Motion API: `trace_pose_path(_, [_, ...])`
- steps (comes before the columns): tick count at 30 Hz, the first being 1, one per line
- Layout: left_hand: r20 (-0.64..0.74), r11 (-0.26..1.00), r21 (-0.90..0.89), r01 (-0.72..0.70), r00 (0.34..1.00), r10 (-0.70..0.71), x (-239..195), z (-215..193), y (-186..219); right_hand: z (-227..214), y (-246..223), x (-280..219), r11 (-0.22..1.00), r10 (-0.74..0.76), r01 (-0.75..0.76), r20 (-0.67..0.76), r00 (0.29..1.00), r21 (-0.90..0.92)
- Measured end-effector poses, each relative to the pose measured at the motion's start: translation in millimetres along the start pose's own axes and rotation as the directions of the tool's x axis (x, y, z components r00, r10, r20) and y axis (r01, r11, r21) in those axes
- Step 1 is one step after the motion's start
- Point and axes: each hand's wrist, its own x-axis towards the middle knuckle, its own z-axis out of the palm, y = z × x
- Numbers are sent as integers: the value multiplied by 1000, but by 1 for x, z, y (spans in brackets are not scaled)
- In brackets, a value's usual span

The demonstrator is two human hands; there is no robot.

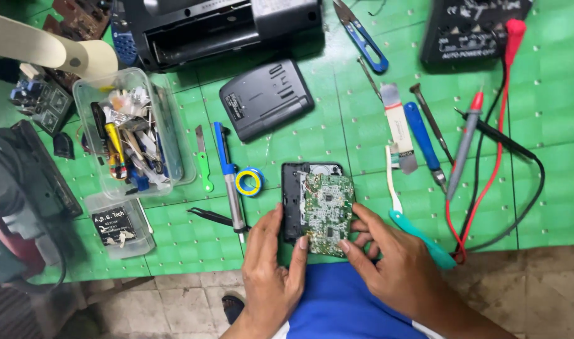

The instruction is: Repairing a circuit board by soldering components and cleaning it with a toothbrush

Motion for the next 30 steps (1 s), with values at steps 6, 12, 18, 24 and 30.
trace_pose_path(6, [-35, 999, -45, -3, 999, 1, 5, -5, -3, -4, 1, 1, 995, 102, -101, 77, 992, -7])
trace_pose_path(12, [-68, 999, 18, -47, 997, 48, 12, -16, -9, -5, 2, 2, 988, 155, -152, 99, 983, -38])
trace_pose_path(18, [-88, 997, -4, -75, 993, 75, 12, -17, -14, -4, -3, 2, 976, 215, -213, 87, 973, -32])
trace_pose_path(24, [-135, 990, -32, -139, 982, 134, 13, -19, -14, -5, -6, 2, 978, 207, -203, 67, 976, -50])
trace_pose_path(30, [-230, 972, -104, -208, 956, 180, 10, -24, -18, -8, -16, 0, 983, 171, -166, 51, 984, -82])
